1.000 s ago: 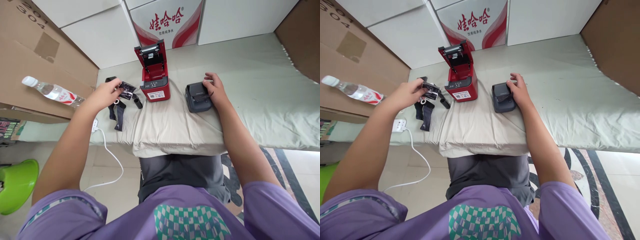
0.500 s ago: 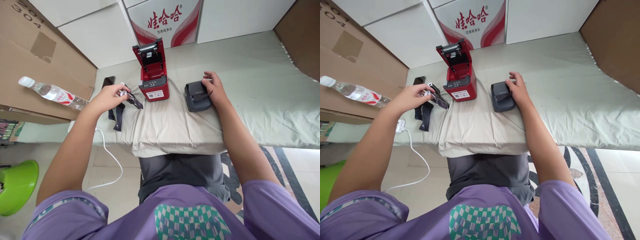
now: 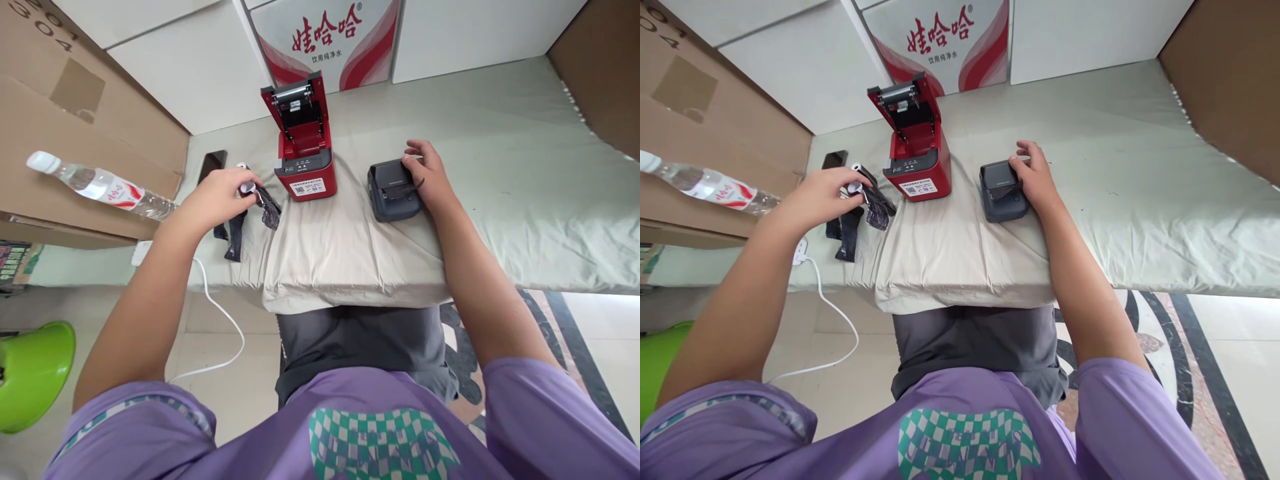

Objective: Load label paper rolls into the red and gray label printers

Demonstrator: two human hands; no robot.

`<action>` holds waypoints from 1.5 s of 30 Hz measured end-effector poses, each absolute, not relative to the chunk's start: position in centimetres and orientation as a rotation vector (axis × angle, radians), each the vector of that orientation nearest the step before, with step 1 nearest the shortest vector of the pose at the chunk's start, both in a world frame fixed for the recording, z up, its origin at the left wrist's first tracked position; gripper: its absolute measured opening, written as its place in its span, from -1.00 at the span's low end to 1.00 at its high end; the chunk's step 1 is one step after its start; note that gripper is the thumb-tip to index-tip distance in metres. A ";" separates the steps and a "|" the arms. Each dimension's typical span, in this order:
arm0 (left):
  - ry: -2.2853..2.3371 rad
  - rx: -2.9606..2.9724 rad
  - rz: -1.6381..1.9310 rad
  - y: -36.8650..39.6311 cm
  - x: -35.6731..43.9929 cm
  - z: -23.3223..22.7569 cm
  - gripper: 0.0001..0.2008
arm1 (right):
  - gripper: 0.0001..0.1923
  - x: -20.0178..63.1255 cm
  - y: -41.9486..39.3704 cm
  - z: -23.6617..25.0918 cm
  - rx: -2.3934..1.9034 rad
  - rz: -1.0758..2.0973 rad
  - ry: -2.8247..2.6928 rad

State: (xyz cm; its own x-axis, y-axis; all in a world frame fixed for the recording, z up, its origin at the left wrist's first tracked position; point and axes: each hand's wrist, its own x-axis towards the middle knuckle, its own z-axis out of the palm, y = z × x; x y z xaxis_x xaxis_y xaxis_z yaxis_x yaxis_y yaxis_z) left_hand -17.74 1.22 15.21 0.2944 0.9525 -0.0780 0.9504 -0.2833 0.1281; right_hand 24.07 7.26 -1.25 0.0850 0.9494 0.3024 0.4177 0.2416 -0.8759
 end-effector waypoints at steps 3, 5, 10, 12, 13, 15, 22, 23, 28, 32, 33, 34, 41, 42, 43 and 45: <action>1.810 2.364 0.051 1.3 -17.8 15.0 -0.62 | -0.42 24.0 7.1 -1.0 -1.329 0.659 -1.521; 1.825 2.348 0.075 1.2 -18.0 14.9 -0.62 | -0.41 24.1 7.2 -1.1 -1.332 0.660 -1.528; 1.860 2.305 0.099 1.0 -18.2 15.1 -0.60 | -0.40 24.4 7.6 -1.7 -1.354 0.703 -1.483; 1.843 2.326 0.077 1.1 -18.3 15.0 -0.60 | -0.41 24.4 7.7 -1.8 -1.353 0.716 -1.457; 1.836 2.337 0.078 1.2 -18.4 14.9 -0.59 | -0.43 24.4 7.7 -1.8 -1.351 0.717 -1.450; 1.823 2.356 0.089 1.3 -18.5 14.7 -0.59 | -0.44 24.3 7.6 -1.8 -1.351 0.714 -1.448; 1.734 2.397 0.057 1.1 -18.3 14.6 -0.57 | -0.39 24.6 7.9 -2.0 -1.364 0.692 -1.503; 1.730 2.395 0.049 1.1 -18.3 14.6 -0.57 | -0.38 24.7 7.9 -2.1 -1.365 0.684 -1.520; 1.721 2.380 -0.019 1.5 -19.2 14.6 -0.54 | -0.36 24.7 7.9 -2.0 -1.356 0.696 -1.521; 1.757 2.277 0.003 1.7 -20.0 14.6 -0.51 | -0.35 24.3 7.5 -1.4 -1.365 0.749 -1.462; 1.762 2.238 0.031 1.6 -20.1 14.7 -0.50 | -0.35 24.3 7.5 -1.2 -1.367 0.766 -1.451; 1.773 2.188 0.059 1.4 -20.0 14.8 -0.49 | -0.34 24.2 7.4 -1.1 -1.369 0.784 -1.443; 1.865 1.990 0.095 0.7 -19.6 14.9 -0.45 | -0.35 24.0 6.9 -0.4 -1.363 0.854 -1.417; 1.856 2.015 0.098 0.7 -19.6 14.9 -0.46 | -0.36 24.0 6.9 -0.3 -1.366 0.852 -1.414; 1.846 2.047 0.103 0.7 -19.6 14.8 -0.46 | -0.36 24.0 6.8 -0.3 -1.369 0.851 -1.414; 1.826 2.119 0.114 0.7 -19.6 14.8 -0.48 | -0.36 24.0 6.8 -0.3 -1.375 0.848 -1.427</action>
State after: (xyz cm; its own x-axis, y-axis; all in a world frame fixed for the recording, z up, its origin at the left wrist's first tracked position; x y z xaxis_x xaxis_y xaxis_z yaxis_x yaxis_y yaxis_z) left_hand -19.62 0.70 14.85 0.1707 0.9724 -0.1588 0.9452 -0.1161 0.3052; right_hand 24.00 6.81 -0.30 0.0798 0.9835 0.1624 0.3271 0.1280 -0.9363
